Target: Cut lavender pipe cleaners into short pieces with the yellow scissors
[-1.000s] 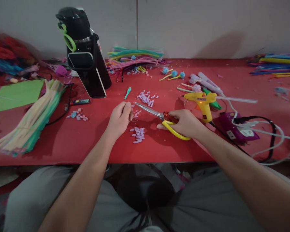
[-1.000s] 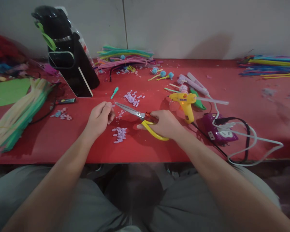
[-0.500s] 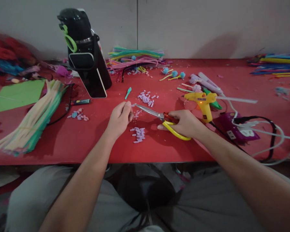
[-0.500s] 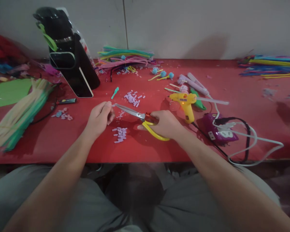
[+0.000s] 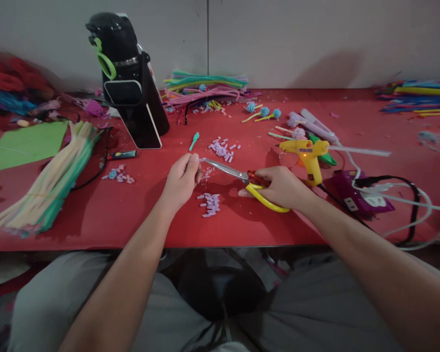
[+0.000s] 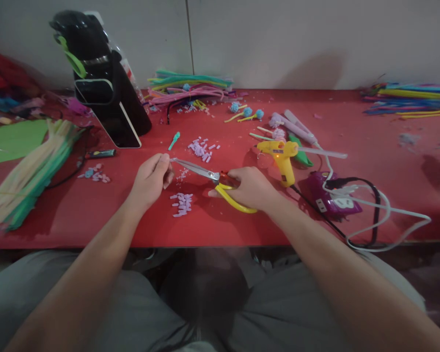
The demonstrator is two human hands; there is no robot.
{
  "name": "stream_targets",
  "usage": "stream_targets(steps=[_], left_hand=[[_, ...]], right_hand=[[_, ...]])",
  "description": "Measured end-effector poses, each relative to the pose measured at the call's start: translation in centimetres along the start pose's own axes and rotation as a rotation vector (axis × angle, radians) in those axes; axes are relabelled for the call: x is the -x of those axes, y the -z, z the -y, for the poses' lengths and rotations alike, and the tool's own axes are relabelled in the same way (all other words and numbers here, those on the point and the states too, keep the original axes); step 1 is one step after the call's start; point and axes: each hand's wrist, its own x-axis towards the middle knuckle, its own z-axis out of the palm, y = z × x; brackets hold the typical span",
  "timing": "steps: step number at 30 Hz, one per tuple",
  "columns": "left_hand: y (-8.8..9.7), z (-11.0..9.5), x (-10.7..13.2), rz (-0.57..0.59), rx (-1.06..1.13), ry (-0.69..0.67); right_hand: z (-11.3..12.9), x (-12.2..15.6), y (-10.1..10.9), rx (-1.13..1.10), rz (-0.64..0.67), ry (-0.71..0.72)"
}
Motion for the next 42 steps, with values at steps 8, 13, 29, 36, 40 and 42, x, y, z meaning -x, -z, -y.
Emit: stream_targets(steps=[8,13,29,36,40,42], left_hand=[[-0.01,0.28,-0.04,0.005,-0.002,0.003],[-0.08,0.21,-0.02,0.012,0.003,0.004],[-0.02,0.15,-0.06,0.005,0.042,0.022],[-0.05,0.26,-0.15,0.015,0.072,0.012],[0.05,0.63,-0.23,0.02,0.085,-0.012],[0.15,0.79,-0.26,0.025,0.087,-0.029]], right_hand=[[-0.07,-0.12,-0.03,0.024,0.007,-0.011],[-0.23,-0.24,-0.13,0.024,-0.002,-0.019],[-0.19,0.0,0.02,0.014,0.002,0.004],[-0.19,-0.28,-0.04,0.022,-0.016,0.005],[-0.23,-0.25,0.04,0.015,-0.001,0.008],[-0.28,-0.21,0.09,0.008,0.0,0.009]])
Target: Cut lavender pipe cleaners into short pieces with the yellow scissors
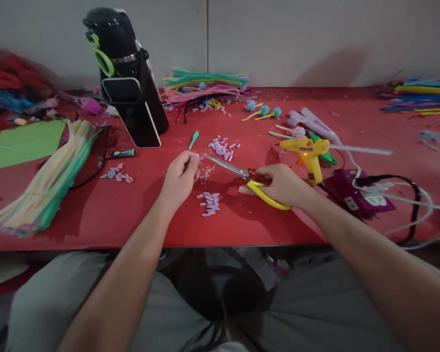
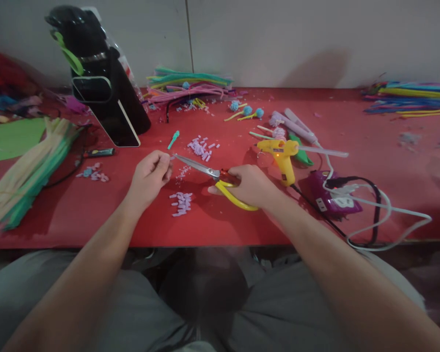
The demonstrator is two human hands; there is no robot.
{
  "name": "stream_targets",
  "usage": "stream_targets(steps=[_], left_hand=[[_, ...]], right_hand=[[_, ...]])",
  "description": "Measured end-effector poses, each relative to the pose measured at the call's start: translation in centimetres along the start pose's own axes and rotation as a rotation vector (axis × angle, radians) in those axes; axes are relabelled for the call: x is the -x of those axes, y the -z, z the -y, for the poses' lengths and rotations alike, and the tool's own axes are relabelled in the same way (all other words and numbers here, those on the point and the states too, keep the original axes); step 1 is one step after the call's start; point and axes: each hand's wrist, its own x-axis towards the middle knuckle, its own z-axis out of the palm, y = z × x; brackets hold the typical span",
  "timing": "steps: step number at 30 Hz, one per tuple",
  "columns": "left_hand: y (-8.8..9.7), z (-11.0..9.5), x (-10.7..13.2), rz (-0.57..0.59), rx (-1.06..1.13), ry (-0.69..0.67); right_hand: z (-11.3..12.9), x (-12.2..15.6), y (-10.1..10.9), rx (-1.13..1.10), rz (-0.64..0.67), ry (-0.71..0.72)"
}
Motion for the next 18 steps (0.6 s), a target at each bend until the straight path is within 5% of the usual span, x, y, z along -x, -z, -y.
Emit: stream_targets(steps=[18], left_hand=[[-0.13,-0.22,-0.02,-0.038,0.006,0.035]], right_hand=[[0.03,0.16,0.09,0.001,-0.009,-0.014]])
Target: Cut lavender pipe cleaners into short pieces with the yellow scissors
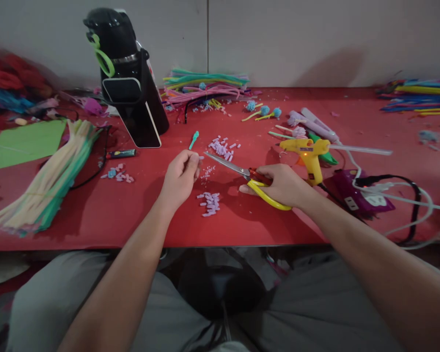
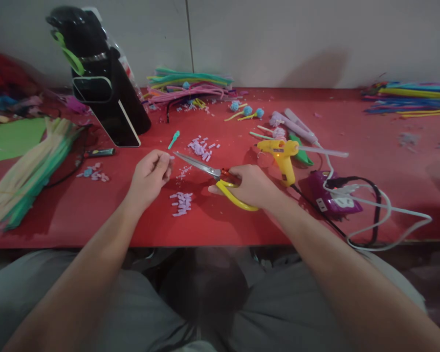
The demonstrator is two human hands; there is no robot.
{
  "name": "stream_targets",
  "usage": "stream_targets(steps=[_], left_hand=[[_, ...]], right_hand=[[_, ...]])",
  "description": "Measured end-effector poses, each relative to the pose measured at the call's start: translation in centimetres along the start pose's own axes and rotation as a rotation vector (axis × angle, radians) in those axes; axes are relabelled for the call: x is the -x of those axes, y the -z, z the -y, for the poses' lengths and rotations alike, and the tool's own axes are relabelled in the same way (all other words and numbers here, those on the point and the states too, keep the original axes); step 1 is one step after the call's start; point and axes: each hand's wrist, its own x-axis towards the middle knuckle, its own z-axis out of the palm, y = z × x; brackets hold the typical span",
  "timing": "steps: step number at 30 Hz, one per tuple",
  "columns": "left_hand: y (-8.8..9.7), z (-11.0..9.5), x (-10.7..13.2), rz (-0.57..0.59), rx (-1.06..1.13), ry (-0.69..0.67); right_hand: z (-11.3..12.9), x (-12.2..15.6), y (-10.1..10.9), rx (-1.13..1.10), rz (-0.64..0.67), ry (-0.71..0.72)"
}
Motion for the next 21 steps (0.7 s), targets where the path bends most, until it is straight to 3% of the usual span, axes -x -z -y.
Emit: stream_targets(steps=[21], left_hand=[[0.07,0.36,-0.03,0.025,-0.053,-0.063]], right_hand=[[0.23,-0.06,-0.13,0.016,0.01,-0.009]])
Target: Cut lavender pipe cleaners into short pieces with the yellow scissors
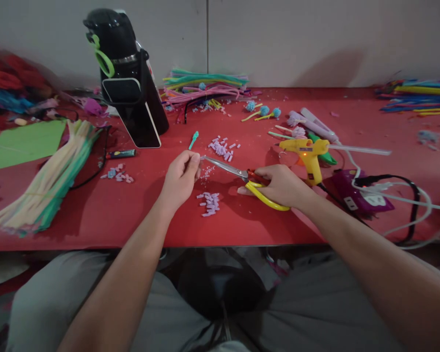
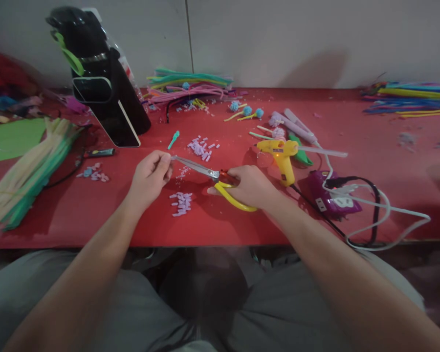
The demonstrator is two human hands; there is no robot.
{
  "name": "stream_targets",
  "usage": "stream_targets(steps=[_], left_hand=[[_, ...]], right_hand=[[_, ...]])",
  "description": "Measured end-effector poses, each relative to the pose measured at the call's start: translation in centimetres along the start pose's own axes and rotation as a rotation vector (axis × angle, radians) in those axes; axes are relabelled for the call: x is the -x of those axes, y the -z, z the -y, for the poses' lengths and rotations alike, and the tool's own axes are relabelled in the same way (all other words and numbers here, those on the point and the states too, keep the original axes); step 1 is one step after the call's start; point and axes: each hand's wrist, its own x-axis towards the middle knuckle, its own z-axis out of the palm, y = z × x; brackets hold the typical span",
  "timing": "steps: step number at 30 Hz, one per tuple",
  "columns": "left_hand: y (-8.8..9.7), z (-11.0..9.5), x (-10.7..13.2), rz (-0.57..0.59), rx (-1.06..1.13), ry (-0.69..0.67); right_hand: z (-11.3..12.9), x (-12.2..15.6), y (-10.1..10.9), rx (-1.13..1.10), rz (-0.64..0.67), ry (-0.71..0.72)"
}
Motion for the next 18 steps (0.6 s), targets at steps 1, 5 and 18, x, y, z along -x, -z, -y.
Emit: stream_targets(steps=[1,5,18], left_hand=[[-0.01,0.04,0.0,0.001,0.001,0.001],[-0.06,0.12,0.0,0.002,0.009,0.007],[-0.28,-0.43,-0.02,-0.036,0.051,0.107]], right_hand=[[0.01,-0.01,0.02,0.003,0.002,0.0],[-0.05,-0.16,-0.01,0.011,-0.001,0.012],[-0.25,0.14,0.05,-0.055,-0.017,0.015]])
